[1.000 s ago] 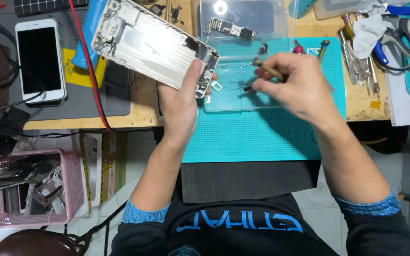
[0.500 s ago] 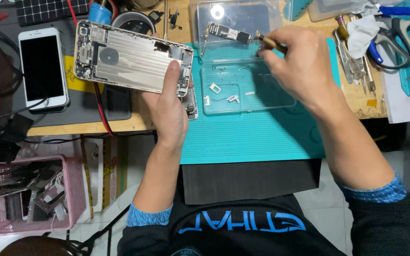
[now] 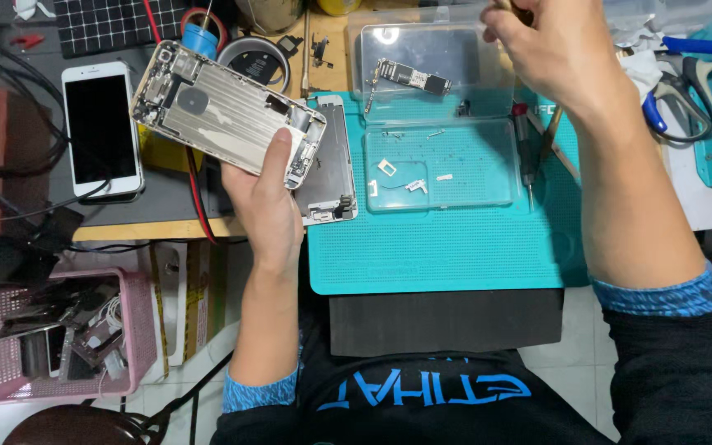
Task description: The person disassembles a smartphone, using a screwdriver to remove small screws from the phone frame and placing the screws and removed components onto a parts tray on the work mat. They hold the phone frame in one hand while unscrewing and repositioning it repeatedly to access different edges.
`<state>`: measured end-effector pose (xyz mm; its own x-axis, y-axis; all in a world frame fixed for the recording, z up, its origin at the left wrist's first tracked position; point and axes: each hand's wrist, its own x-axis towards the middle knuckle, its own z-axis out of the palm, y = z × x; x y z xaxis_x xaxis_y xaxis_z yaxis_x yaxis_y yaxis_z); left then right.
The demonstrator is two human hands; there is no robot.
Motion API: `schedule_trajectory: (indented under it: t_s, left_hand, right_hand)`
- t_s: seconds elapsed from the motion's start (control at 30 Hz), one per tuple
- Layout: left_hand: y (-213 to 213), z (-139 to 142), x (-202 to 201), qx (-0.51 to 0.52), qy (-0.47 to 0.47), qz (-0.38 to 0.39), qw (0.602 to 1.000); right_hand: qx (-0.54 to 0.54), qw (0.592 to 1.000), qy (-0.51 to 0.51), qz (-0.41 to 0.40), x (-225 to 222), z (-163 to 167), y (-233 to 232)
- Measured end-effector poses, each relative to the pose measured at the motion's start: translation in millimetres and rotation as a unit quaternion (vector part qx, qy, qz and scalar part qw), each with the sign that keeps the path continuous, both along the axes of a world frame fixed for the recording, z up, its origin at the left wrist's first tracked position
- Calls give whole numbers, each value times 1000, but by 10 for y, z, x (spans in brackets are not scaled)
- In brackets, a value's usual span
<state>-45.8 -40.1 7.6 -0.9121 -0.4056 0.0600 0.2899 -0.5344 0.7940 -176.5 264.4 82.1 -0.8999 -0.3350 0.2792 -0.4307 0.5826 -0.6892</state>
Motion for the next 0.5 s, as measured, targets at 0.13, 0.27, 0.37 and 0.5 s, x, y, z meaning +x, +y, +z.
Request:
schedule_trajectory:
  t_s: [0.13, 0.27, 0.37, 0.5]
  left_hand:
    - [23, 11, -56, 25, -6, 4, 1000]
    - [138, 20, -46, 2, -15, -9, 1000]
    - [194, 48, -33, -13, -10, -19, 1000]
    - [220, 91, -35, -2, -10, -22, 1000]
  right_hand:
    - [127, 992, 19, 11, -4, -29, 31]
    - [194, 975, 105, 26, 126, -157, -185]
    - [221, 967, 126, 10, 203, -231, -335]
    - [244, 963, 112, -4, 209, -241, -386]
